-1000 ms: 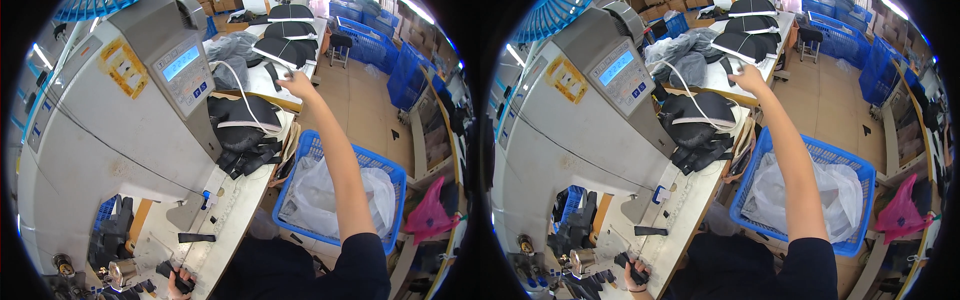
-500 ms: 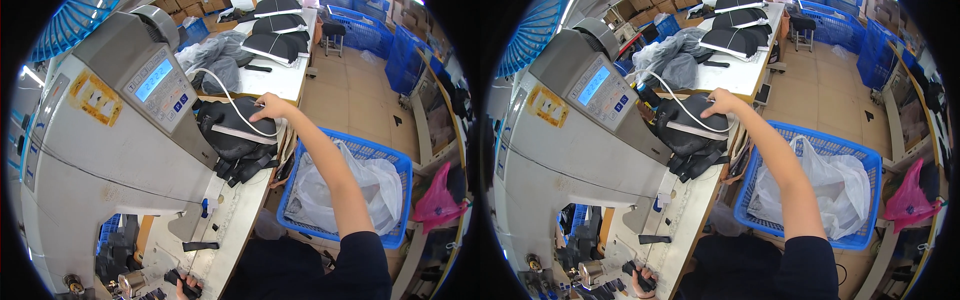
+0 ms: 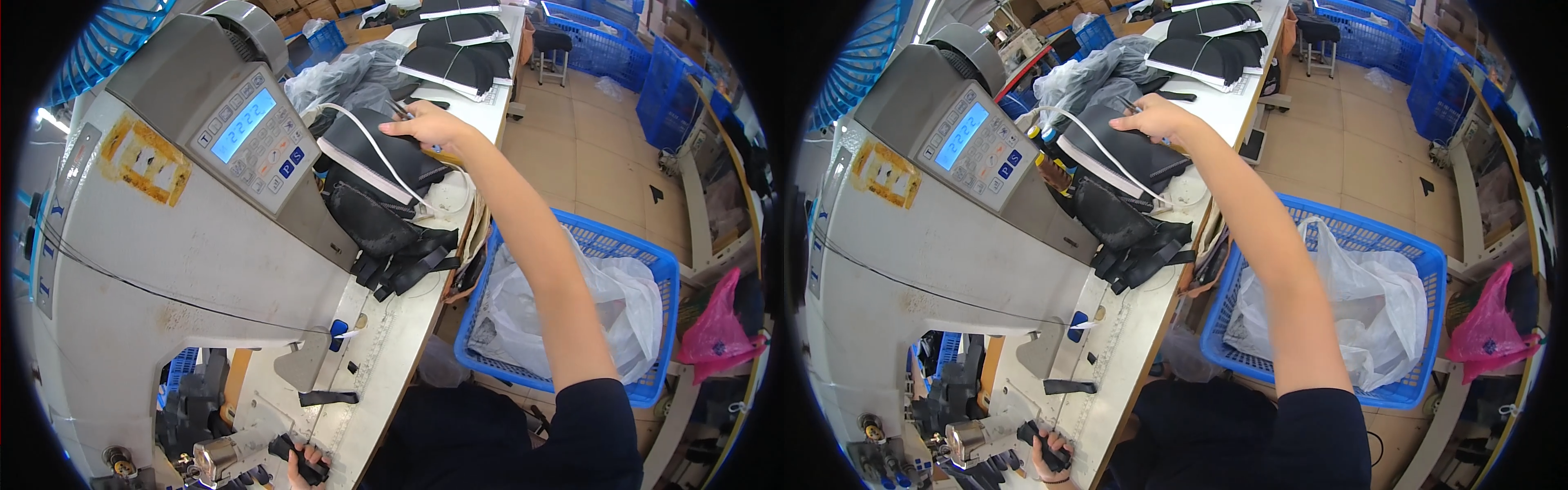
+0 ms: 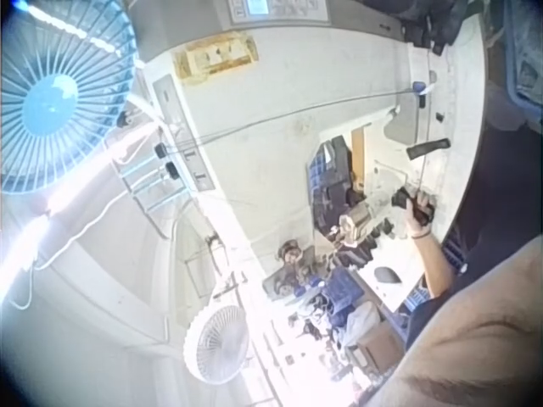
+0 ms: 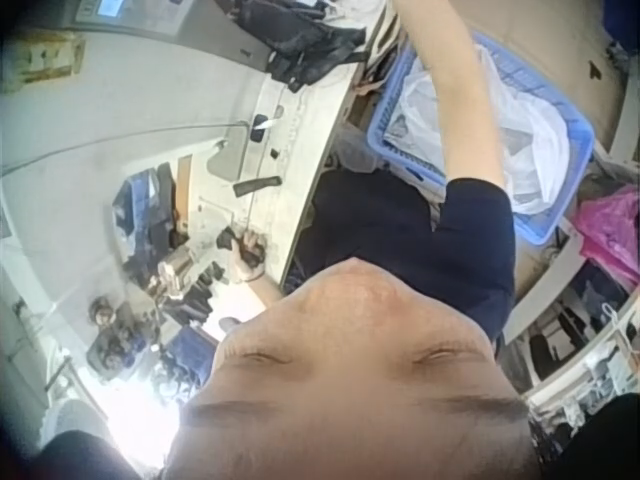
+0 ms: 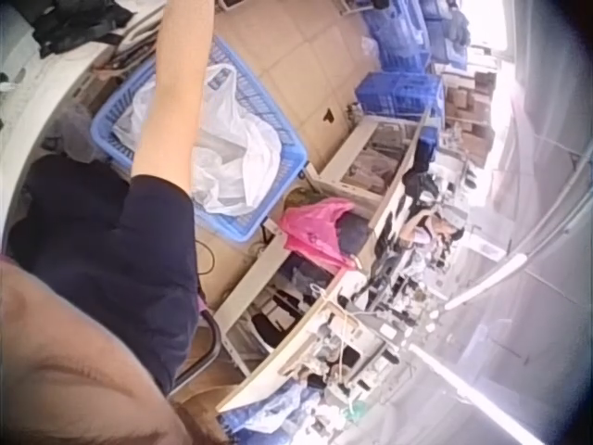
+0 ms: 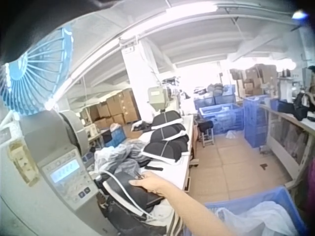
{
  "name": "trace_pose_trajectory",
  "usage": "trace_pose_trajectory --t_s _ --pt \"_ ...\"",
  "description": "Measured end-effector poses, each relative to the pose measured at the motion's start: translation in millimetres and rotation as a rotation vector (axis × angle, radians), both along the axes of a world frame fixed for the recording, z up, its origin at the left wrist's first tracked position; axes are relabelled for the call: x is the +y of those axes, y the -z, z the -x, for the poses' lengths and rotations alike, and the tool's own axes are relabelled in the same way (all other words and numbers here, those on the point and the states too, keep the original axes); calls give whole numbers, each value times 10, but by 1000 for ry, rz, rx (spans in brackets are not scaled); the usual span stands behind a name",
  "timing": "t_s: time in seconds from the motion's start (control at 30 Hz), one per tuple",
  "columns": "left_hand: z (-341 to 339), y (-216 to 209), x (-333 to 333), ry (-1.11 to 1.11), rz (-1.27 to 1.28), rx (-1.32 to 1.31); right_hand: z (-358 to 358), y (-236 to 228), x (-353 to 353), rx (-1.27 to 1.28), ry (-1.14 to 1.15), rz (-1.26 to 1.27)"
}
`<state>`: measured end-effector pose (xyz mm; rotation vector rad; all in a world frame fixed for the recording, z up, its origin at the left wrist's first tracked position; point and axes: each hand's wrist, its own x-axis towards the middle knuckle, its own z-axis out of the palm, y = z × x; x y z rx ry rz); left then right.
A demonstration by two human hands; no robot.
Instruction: Trim excess material or threads from shoe components using hand nippers in a factory setting.
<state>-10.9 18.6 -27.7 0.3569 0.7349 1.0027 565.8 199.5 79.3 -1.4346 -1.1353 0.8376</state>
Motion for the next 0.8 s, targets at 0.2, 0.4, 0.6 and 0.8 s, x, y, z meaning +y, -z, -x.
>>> trace_pose_trajectory --t_s 0.2,0.4,0.6,0.8 --pt "5 21 -11 -18 15 -28 29 63 339 284 22 -155" --pt "20 22 -18 -19 0 -31 97 18 469 381 118 -224" --pt "21 30 12 11 -14 -48 -80 420 540 -570 189 66" --pt "38 57 6 -29 2 -17 41 896 517 -592 292 -166"
